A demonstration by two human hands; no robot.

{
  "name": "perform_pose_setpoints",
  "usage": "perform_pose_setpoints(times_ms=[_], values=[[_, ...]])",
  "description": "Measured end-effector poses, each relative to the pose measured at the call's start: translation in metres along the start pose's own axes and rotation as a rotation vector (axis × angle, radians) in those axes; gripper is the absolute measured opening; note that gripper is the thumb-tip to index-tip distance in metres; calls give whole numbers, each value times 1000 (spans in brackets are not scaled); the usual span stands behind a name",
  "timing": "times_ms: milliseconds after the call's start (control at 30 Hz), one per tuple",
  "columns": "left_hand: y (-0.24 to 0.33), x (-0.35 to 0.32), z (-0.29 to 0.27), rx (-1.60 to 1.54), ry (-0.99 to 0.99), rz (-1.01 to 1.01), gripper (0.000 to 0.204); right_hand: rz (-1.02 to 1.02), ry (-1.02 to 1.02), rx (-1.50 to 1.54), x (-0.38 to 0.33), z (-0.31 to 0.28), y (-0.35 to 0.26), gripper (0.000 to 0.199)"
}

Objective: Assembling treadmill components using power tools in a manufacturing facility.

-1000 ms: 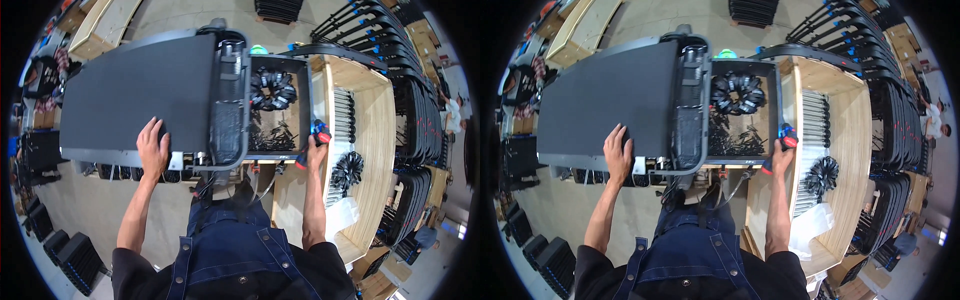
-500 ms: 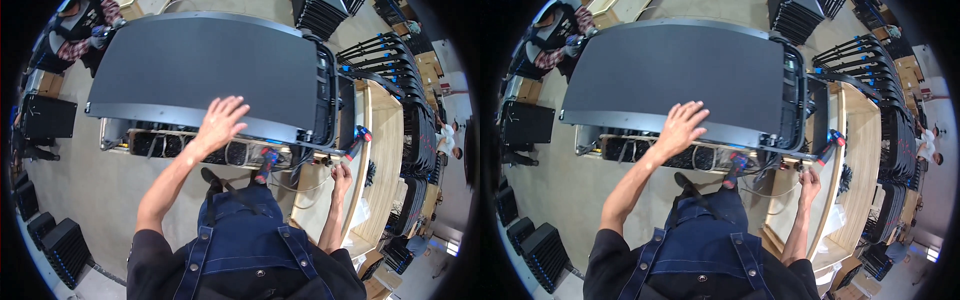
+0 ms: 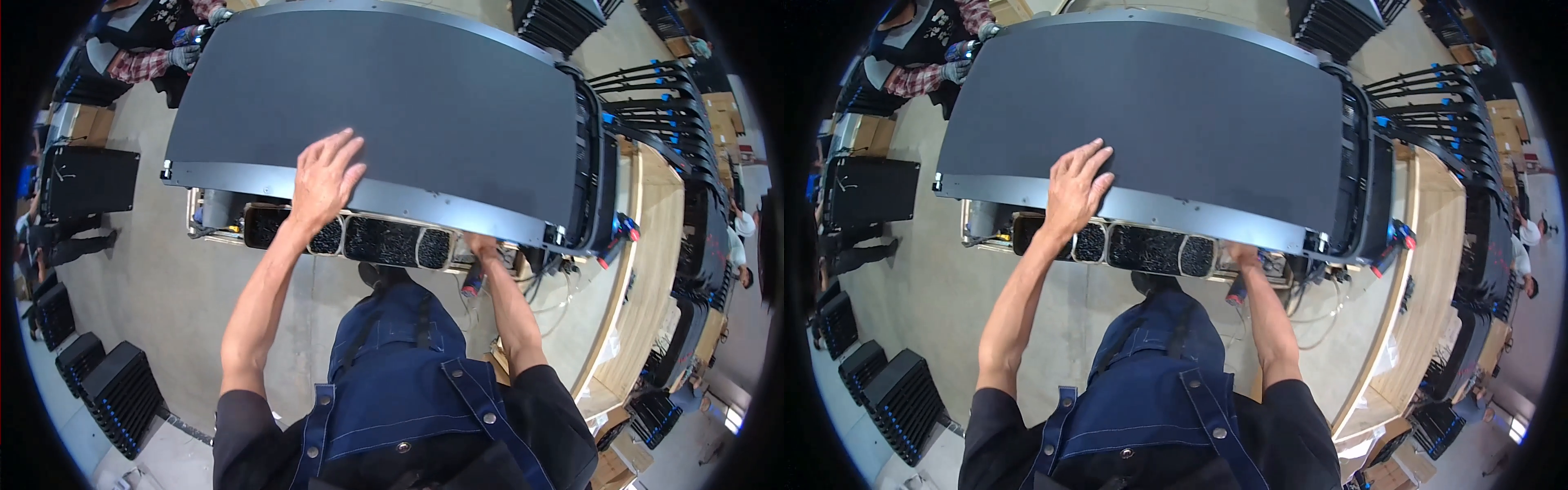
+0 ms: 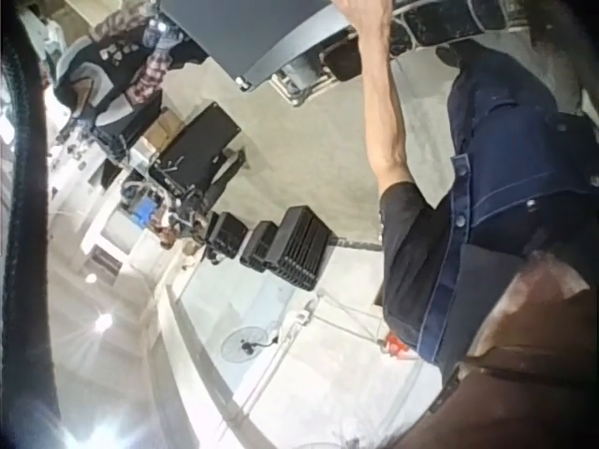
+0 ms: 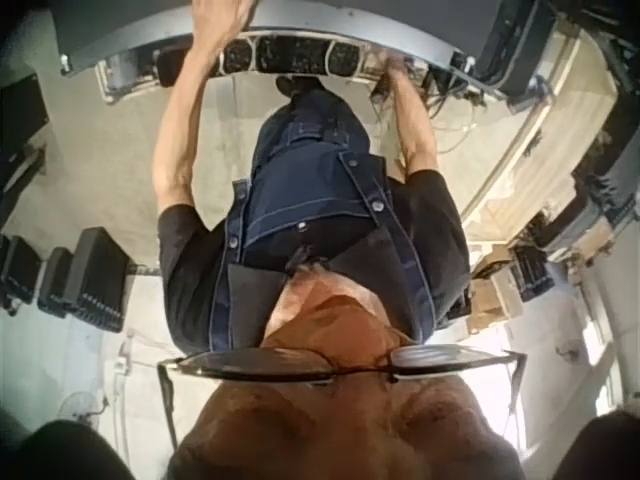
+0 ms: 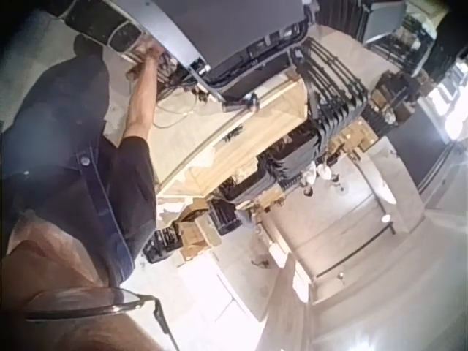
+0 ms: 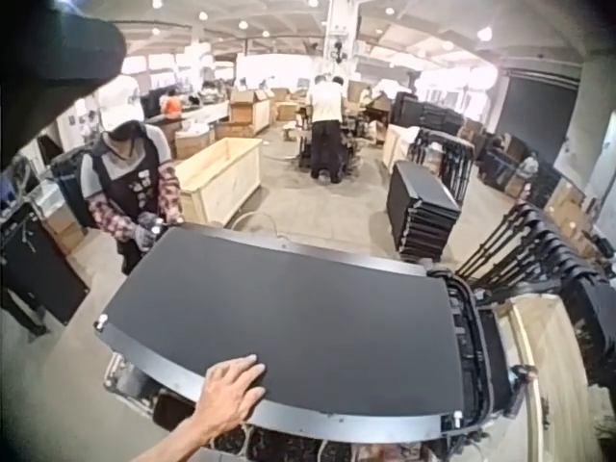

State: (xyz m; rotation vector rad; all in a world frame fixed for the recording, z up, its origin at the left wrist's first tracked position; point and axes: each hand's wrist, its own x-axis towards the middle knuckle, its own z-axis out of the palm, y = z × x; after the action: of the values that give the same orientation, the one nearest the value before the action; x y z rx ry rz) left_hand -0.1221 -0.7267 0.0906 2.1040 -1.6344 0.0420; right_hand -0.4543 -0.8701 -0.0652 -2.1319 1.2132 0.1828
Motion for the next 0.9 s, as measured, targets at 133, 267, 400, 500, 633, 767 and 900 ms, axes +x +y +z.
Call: perform_pose_setpoints(times_ms=[133,267,400,500,633,767,900], values=[[13,15,10,-24,-17,-9,41,-7,-40,221,45,-32,12,28],[6,7,15,-22,-16,-67,42,-33,-112,505,17,-21,-1,28],[12,13,13,-7,-6,-87,43,2,-186,689,-6,-21,20,28],[11,19,12,0,-11,-82,42,30,-247,775,1,-16,15,28],[8,19,12,-1,-25,-101,39,64,-327,867,-1,-12,23,29],[7,18,11,-10,-25,-115,38,110,-396,933,11,-11,23,29],[5,18,13,-25,-18,-110,38,169,-450,987,5,-10,55,29]])
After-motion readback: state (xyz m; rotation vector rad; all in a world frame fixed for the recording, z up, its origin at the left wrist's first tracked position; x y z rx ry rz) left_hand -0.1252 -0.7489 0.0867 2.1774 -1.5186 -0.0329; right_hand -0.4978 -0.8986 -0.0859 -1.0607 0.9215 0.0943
